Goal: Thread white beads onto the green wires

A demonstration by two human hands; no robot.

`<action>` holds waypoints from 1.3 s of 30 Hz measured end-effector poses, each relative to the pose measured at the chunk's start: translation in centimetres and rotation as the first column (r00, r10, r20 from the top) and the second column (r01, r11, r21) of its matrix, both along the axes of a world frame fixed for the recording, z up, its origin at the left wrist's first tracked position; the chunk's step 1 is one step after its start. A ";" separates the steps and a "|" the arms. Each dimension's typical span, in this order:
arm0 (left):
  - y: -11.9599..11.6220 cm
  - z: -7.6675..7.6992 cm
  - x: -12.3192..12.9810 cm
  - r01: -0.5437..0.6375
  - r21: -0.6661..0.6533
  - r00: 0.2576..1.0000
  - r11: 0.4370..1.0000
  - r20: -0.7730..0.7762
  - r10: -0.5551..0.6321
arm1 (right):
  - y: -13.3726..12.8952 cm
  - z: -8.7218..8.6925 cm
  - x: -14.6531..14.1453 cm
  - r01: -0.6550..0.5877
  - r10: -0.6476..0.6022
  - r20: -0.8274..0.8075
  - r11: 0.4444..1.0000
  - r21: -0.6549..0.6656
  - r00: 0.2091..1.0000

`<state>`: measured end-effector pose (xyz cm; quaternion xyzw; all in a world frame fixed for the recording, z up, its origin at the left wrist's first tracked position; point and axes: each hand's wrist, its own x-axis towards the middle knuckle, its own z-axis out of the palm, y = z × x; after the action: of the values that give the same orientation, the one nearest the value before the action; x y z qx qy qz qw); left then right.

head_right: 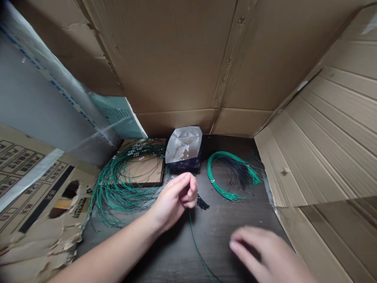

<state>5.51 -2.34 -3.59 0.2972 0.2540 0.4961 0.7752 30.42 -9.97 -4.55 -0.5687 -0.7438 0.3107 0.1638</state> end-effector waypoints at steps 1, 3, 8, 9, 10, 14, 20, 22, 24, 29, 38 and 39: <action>-0.4 -0.5 0.2 0.016 0.003 1.000 1.000 -0.006 -0.016 | 1.4 0.8 -0.9 0.041 -0.037 -0.067 0.997 0.061 0.997; -1.1 -1.3 0.2 0.043 0.013 0.999 0.999 -0.026 -0.043 | 4.2 2.1 -3.2 0.125 -0.100 -0.204 0.986 0.113 0.974; -1.9 -2.5 -0.5 0.096 0.088 0.992 0.992 -0.087 -0.088 | 8.9 3.1 -8.3 -0.002 0.051 -0.423 0.993 0.116 0.905; -1.8 -2.6 -0.8 0.096 0.097 0.992 0.991 -0.090 -0.087 | 9.5 3.2 -8.8 -0.051 0.102 -0.432 0.991 0.127 0.896; -1.7 -2.6 -1.0 0.096 0.097 0.992 0.991 -0.086 -0.088 | 9.9 3.2 -9.0 -0.097 0.146 -0.434 0.986 0.133 0.889; -1.3 -3.1 -1.6 0.074 0.070 0.997 0.995 -0.041 -0.072 | 11.5 3.3 -9.2 -0.206 0.243 -0.458 0.970 0.130 0.855; -0.8 -3.6 -2.1 0.018 0.053 0.998 0.998 -0.063 -0.015 | 13.0 2.5 -9.6 -0.252 0.271 -0.507 0.962 0.107 0.819; -0.7 -3.7 -2.4 -0.048 0.113 0.993 0.993 -0.101 0.059 | 13.2 2.2 -9.5 -0.198 0.206 -0.517 0.978 0.071 0.831; -0.5 -3.7 -2.7 -0.150 0.176 0.968 0.973 -0.174 0.181 | 13.3 2.0 -9.3 -0.156 0.136 -0.501 0.988 0.002 0.855; -0.6 -3.9 -3.0 -0.276 0.268 0.872 0.923 -0.333 0.357 | 12.7 2.0 -9.5 -0.200 0.115 -0.434 0.968 -0.154 0.893; -0.9 -3.7 -2.5 -0.306 0.335 0.788 0.891 -0.436 0.435 | 11.1 1.3 -11.6 -0.333 0.112 -0.557 0.889 -0.314 0.823; -0.9 -3.7 -2.6 -0.307 0.336 0.789 0.891 -0.433 0.435 | 11.1 1.1 -11.6 -0.346 0.112 -0.575 0.883 -0.317 0.811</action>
<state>2.93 -3.23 -7.26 0.4527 0.4347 0.5738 0.5262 18.78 1.17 -3.44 -0.3828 -0.6499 0.6237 0.2051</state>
